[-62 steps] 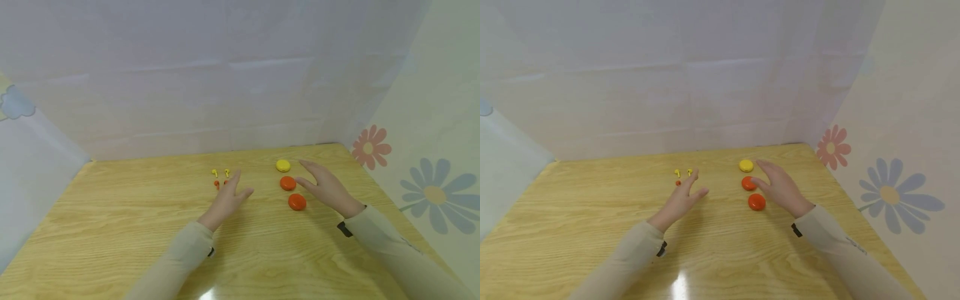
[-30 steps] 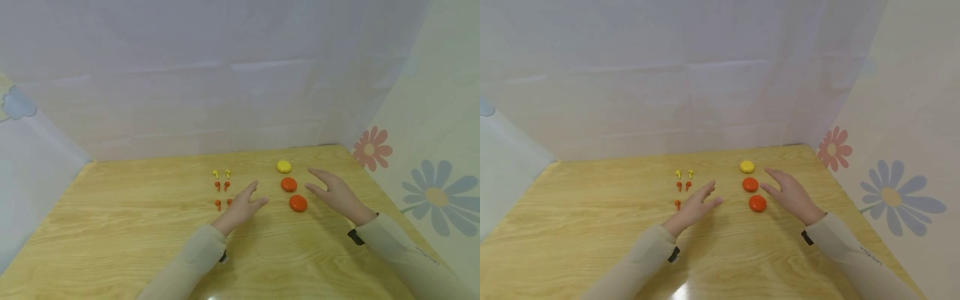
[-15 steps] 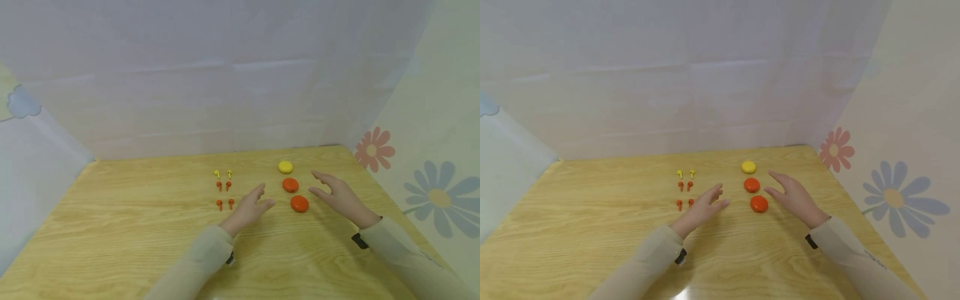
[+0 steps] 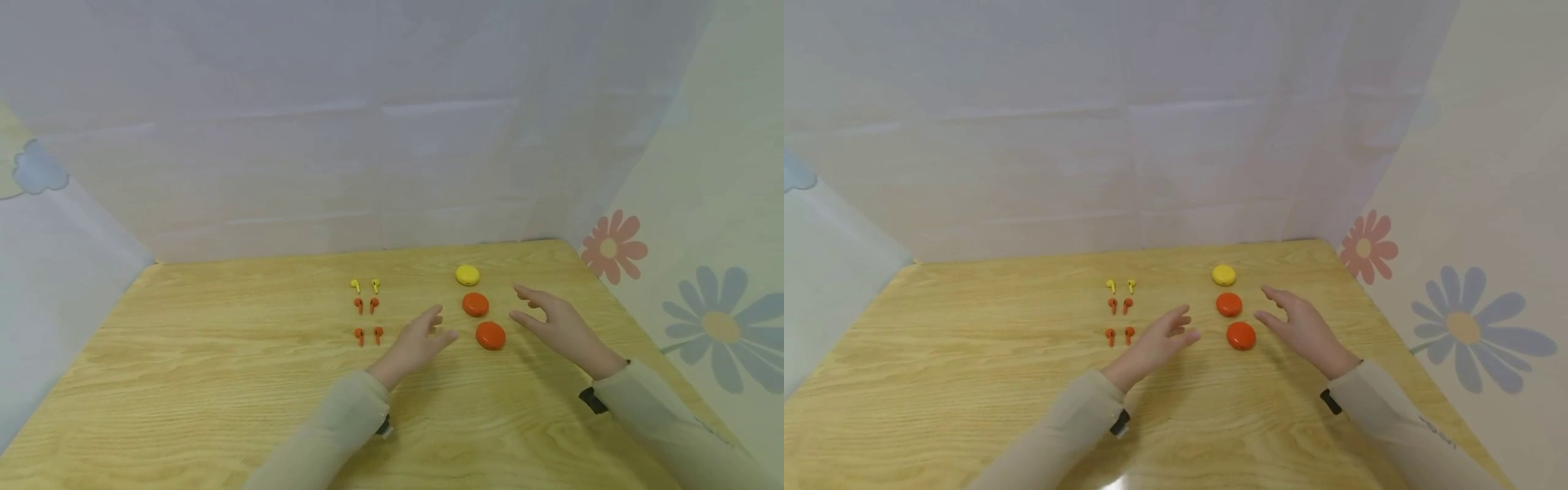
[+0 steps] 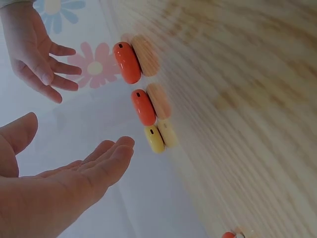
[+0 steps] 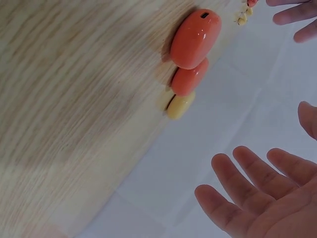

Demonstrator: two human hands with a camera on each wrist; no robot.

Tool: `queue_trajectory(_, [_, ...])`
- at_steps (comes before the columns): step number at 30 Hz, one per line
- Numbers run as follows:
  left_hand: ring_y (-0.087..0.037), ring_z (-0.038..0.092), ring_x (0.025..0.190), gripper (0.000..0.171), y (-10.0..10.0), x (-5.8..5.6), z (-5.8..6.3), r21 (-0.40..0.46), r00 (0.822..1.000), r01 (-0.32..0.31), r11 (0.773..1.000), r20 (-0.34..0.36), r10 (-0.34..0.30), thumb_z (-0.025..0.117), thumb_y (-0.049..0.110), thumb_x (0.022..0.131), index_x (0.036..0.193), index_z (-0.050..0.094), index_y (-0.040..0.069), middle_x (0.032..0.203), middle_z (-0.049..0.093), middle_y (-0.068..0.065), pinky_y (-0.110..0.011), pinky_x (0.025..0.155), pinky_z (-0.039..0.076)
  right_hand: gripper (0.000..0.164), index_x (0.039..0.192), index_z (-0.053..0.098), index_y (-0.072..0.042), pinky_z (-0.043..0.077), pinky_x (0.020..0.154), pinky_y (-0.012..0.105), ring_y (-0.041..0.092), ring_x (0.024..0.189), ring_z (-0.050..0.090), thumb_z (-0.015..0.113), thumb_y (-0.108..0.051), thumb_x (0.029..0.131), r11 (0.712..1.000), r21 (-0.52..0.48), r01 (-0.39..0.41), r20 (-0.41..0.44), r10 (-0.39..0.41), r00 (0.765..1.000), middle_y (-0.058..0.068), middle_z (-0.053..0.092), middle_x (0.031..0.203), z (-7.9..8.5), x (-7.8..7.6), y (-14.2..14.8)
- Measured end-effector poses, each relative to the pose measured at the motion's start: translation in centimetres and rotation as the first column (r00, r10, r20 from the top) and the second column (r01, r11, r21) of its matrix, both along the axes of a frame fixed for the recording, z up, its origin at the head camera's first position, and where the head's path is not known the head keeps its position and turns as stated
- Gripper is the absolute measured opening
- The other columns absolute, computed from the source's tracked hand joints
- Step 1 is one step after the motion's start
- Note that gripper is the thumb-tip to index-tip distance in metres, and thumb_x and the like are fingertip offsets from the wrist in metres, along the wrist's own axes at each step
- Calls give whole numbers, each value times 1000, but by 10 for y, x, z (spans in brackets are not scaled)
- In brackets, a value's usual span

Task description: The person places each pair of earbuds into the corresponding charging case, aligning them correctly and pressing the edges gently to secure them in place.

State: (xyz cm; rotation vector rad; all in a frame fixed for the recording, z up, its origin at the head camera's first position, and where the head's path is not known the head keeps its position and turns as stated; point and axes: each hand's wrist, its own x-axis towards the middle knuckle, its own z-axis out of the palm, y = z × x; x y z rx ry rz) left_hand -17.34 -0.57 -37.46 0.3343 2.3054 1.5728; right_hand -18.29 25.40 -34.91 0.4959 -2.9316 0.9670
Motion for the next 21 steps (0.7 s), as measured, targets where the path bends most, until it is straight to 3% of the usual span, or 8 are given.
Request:
queue_trajectory(11, [-37, 48, 125, 61, 6, -2, -6, 82, 998, -17, 996, 68, 12, 60, 23, 98, 149, 33, 2, 140, 48, -21, -49, 99, 44, 58, 141, 41, 10, 44, 87, 62, 46, 113, 51, 61, -24, 98, 1000, 5, 7, -15, -7, 1000, 32, 51, 131, -5, 1, 2])
queue_trajectory(21, [-29, 56, 115, 58, 11, -5, -13, 66, 995, -5, 998, 99, -2, 62, 23, 97, 146, 38, 2, 128, 57, -15, -42, 94, 48, 56, 138, 43, 12, 46, 85, 59, 46, 109, 54, 61, -23, 98, 999, 33, 13, -7, -13, 1000, 32, 54, 126, -10, 0, 3])
